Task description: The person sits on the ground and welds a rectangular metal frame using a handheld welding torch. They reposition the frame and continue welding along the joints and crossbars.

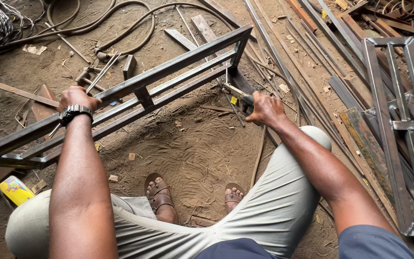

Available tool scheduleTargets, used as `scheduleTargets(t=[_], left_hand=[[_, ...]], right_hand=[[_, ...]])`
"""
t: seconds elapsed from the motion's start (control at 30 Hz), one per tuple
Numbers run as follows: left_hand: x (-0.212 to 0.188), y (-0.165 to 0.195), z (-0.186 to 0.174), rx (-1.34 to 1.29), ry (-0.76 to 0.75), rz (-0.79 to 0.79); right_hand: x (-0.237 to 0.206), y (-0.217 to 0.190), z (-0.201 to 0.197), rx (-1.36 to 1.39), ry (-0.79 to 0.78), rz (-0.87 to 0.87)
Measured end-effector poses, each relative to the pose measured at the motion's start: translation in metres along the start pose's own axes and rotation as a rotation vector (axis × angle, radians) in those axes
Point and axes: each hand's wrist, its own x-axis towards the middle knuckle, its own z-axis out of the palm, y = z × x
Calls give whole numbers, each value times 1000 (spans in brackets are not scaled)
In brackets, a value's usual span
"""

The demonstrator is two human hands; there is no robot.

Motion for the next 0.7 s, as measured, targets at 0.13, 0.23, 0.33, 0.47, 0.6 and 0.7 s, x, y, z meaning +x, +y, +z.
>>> scheduleTargets(t=[0.13, 0.23, 0.33, 0.47, 0.6, 0.7], left_hand=[[6, 0, 3, 18, -16, -4], [10, -3, 5, 0, -2, 1], [13, -5, 6, -13, 21, 10], [14, -6, 5, -19, 5, 2], [14, -6, 4, -22, 14, 11], [15, -7, 5, -12, 5, 4]], right_hand=[[11, 0, 9, -24, 12, 2], [18, -2, 14, -53, -24, 20], [22, -3, 16, -64, 20, -1], [27, -5, 16, -73, -49, 42], [30, -5, 15, -75, -60, 50], [29, -5, 14, -63, -33, 35]])
